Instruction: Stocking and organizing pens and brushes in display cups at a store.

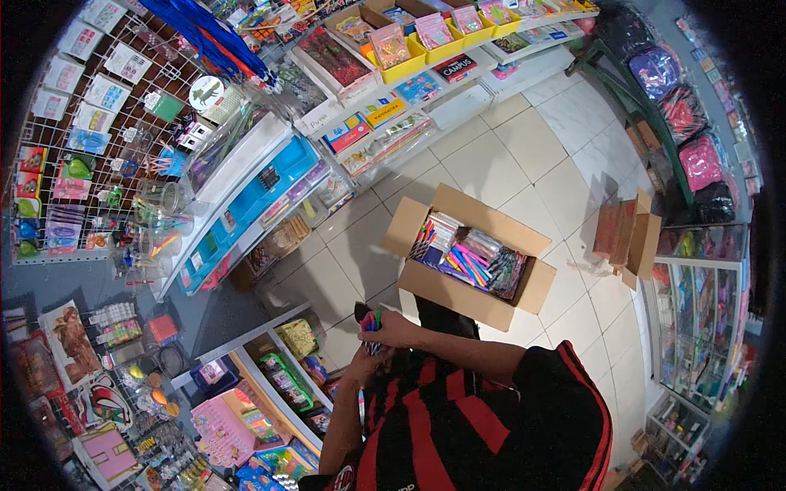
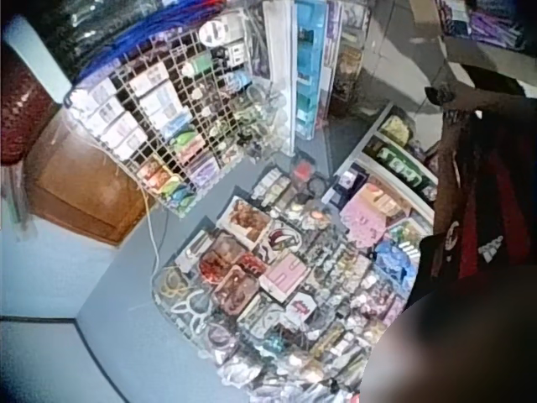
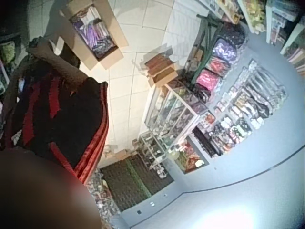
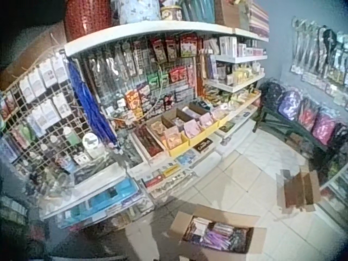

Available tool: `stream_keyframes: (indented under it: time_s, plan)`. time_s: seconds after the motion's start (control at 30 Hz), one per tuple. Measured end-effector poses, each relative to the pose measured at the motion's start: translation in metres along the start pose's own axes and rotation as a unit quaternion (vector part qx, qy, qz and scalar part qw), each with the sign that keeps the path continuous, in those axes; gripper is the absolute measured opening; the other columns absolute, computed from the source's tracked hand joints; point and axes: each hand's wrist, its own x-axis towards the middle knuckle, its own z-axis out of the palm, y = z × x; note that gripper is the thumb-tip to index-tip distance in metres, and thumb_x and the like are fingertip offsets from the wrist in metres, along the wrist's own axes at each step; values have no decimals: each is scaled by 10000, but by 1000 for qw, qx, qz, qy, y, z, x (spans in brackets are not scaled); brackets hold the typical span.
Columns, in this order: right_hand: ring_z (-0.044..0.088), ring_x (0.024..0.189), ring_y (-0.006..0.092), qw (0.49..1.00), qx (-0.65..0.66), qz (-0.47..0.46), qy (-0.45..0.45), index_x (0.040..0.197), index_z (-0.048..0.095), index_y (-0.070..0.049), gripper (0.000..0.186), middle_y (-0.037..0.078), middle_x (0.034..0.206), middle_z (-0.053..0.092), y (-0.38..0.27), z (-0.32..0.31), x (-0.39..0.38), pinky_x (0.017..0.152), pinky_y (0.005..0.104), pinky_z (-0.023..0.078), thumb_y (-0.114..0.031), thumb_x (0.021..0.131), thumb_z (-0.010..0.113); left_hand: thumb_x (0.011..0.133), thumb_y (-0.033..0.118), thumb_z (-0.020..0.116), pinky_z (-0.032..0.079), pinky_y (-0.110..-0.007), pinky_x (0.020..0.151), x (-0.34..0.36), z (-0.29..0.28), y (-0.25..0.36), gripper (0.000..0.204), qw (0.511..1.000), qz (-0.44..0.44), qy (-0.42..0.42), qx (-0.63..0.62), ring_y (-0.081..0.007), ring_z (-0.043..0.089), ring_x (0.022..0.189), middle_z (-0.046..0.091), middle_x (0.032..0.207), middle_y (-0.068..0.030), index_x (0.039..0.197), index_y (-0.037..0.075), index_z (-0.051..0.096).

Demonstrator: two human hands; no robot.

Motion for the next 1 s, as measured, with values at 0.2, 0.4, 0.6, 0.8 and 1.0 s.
stream_keyframes:
  time_s: [0.2,0.4,0.6,0.8,1.0]
  plan:
    - [631,871,249,986,-66,-104,116,1140,558,-78,555,132,951,652,18,5,7,805,369,483,-442,765,745,863,229,674,301,-241,423,-3,3,1,171,999,-18,19,-38,-85,445,494,486,606,36,859,105,556]
    - [613,969,265,990,61,-62,107,1287,430,-66,671,163,1029,622,-2,-17,0,863,385,472,-418,799,728,857,255,684,263,-238,401,16,0,25,215,998,-51,35,31,-65,388,450,445,577,54,803,112,533]
    - [605,852,268,944,-35,-194,264,1262,450,-73,498,151,998,610,34,-41,16,783,416,484,-397,912,593,852,265,686,255,-231,390,55,24,58,245,999,-13,23,44,-65,381,442,443,566,55,764,110,518]
    - [573,866,207,968,184,-49,164,1185,549,-20,436,94,1008,629,42,-95,28,763,378,489,-392,967,484,854,265,689,253,-233,381,87,15,62,248,999,-49,5,21,-62,365,410,442,554,58,742,121,521]
    - [637,885,357,947,-193,50,253,1089,616,-8,359,217,993,663,180,-158,94,774,458,492,-240,834,516,881,311,672,249,-238,383,89,36,79,246,997,-32,17,69,-51,352,409,425,544,65,790,139,521]
